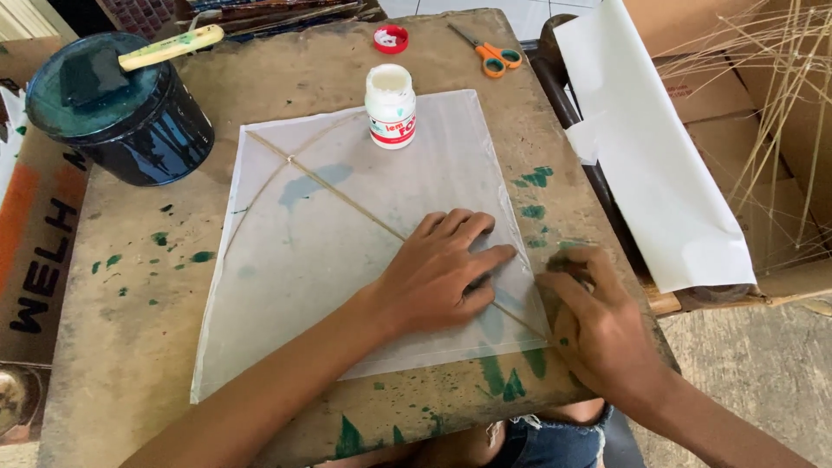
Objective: Securing kite paper to a bamboo frame by applying glue and folding the edges.
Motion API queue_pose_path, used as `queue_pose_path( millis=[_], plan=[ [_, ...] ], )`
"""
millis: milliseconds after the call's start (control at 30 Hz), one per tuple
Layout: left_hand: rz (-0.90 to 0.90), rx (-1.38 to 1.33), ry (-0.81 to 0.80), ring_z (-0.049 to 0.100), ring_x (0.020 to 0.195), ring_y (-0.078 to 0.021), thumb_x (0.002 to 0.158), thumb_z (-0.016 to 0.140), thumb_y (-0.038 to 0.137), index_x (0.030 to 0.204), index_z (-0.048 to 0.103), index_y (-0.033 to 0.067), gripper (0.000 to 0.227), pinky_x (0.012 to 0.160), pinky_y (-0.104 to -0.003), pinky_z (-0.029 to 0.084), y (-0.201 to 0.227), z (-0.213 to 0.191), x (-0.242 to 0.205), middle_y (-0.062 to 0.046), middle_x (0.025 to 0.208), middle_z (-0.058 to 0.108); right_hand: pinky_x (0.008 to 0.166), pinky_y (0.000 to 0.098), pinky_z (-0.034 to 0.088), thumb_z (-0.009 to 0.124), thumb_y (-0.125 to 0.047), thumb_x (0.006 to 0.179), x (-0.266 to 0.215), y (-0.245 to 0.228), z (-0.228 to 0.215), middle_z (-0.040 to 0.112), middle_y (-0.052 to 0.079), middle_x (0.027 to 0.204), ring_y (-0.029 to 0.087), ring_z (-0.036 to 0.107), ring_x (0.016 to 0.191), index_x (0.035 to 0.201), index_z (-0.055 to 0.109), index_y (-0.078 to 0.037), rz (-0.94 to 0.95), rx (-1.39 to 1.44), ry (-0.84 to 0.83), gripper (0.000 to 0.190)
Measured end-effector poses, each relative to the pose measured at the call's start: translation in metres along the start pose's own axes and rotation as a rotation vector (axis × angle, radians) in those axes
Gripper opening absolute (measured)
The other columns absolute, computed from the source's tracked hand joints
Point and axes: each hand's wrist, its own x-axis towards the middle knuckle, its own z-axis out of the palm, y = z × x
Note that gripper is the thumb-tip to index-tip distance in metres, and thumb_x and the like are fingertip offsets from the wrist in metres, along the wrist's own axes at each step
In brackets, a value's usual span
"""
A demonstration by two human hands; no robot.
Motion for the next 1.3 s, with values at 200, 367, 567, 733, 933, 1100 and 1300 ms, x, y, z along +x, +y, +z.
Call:
queue_pose_path(
  millis=[200,367,567,733,933,1100,1300],
  plan=[
    [-0.003,0.001,0.014,0.054,0.108,-0.0339,0.087,0.058,0.026,0.12,0.069,0.0101,0.039,0.084,-0.048,0.041,0.0,0.001,0.0,-0.016,0.12,0.059,0.097,0.0513,0.061,0.07,0.014,0.073,0.0,0.008,0.01,0.051,0.02,0.13,0.04,0.058,0.116,0.126,0.068,-0.001,0.031,-0.129,-0.099,0.055],
    [-0.016,-0.001,-0.007,0.054,0.108,-0.0339,0.086,0.058,0.027,0.122,0.069,0.0105,0.041,0.085,-0.048,0.041,0.001,-0.001,0.001,-0.016,0.12,0.059,0.095,0.0519,0.062,0.075,0.015,0.064,-0.002,0.004,0.004,0.051,0.021,0.127,0.042,0.058,0.118,0.123,0.066,0.0,0.001,-0.121,-0.107,0.062],
    [-0.019,-0.005,-0.008,0.054,0.108,-0.0327,0.085,0.057,0.029,0.123,0.069,0.0104,0.043,0.087,-0.048,0.041,-0.001,0.001,0.001,-0.014,0.119,0.057,0.071,0.0415,0.067,0.067,0.014,0.076,-0.01,-0.007,-0.003,0.051,0.02,0.124,0.037,0.067,0.094,0.116,0.068,0.0,0.004,-0.123,-0.07,0.042],
    [-0.059,-0.06,-0.041,0.053,0.115,-0.0346,0.085,0.056,0.032,0.127,0.068,0.0085,0.049,0.093,-0.05,0.04,-0.003,0.0,0.001,-0.016,0.124,0.058,0.064,0.0322,0.071,0.067,0.016,0.076,-0.007,0.004,-0.007,0.06,0.024,0.123,0.041,0.07,0.102,0.107,0.071,0.002,0.057,-0.141,-0.021,0.035],
    [-0.28,-0.346,0.164,0.061,0.087,-0.0262,0.079,0.062,0.024,0.108,0.061,0.0091,0.032,0.084,-0.044,0.044,-0.036,-0.014,0.004,-0.007,0.103,0.06,0.094,0.0368,0.061,0.055,0.016,0.082,0.074,0.013,-0.011,0.062,0.019,0.121,0.032,0.068,0.106,0.12,0.065,0.003,0.062,0.187,0.038,0.041],
    [-0.59,-0.125,0.568,0.06,0.086,-0.037,0.067,0.08,0.021,0.092,0.049,0.0105,0.041,0.079,-0.052,0.047,-0.094,-0.04,0.001,-0.012,0.087,0.053,0.096,0.0528,0.057,0.079,0.005,0.085,0.161,0.019,0.025,0.065,0.02,0.115,0.042,0.069,0.112,0.127,0.06,0.0,0.077,0.551,0.153,0.047],
    [-0.769,-0.398,0.469,0.061,0.12,-0.0461,0.058,0.093,0.033,0.117,0.05,0.0051,0.079,0.1,-0.057,0.049,-0.129,-0.058,0.016,-0.023,0.117,0.062,0.093,0.0561,0.056,0.095,-0.015,0.072,0.24,0.005,0.059,0.058,0.02,0.123,0.047,0.066,0.113,0.119,0.063,-0.004,0.079,0.489,0.138,0.057]
  ],
)
